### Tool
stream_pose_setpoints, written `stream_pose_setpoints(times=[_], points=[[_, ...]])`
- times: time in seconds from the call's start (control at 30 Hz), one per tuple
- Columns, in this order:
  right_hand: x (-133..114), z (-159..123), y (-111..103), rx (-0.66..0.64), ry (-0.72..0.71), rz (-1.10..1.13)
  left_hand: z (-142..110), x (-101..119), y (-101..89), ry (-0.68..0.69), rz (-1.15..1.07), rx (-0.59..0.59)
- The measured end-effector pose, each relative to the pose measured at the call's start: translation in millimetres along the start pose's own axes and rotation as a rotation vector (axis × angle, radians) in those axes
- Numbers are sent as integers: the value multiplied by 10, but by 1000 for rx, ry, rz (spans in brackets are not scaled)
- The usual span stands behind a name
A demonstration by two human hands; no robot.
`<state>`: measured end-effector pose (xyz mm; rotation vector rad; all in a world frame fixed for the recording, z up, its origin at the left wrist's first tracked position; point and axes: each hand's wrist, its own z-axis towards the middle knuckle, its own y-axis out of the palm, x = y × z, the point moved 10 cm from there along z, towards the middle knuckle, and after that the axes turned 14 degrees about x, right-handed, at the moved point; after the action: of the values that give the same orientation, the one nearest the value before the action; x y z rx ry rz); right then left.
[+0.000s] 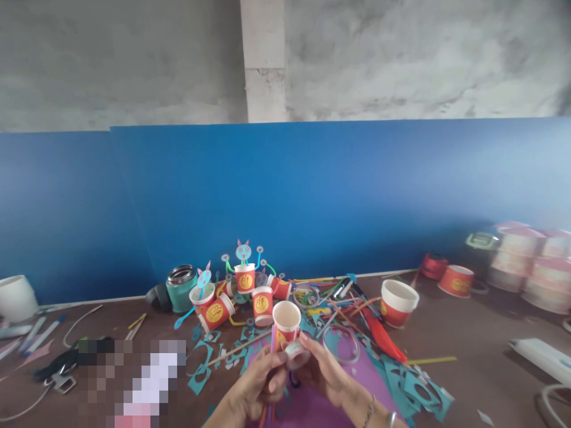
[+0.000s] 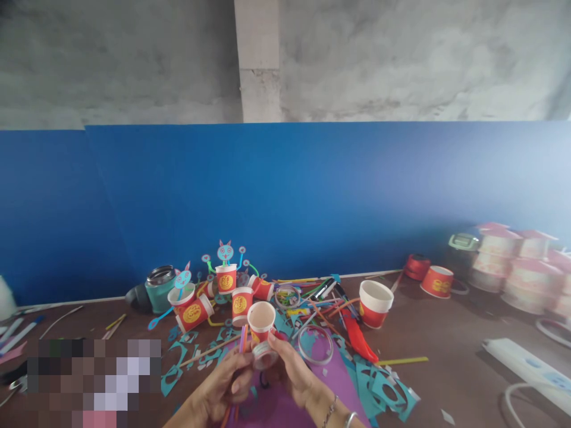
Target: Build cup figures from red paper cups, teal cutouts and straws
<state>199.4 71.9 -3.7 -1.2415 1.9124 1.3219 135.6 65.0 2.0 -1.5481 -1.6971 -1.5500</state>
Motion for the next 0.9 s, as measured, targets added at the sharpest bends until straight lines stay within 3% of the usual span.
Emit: stream_pose_setpoints(times=[0.2,0.43,0.67,0.9], points=[[67,-4,55,-72,59,65,-4,10,16,34,24,-3],[8,-40,107,-120,8,43,5,30,26,76,18,-13],[81,-18,97,-88,80,101,7,44,37,81,-7,-20],[-11,-40,111,-68,-6,66,-7,56,24,67,-21,-3]])
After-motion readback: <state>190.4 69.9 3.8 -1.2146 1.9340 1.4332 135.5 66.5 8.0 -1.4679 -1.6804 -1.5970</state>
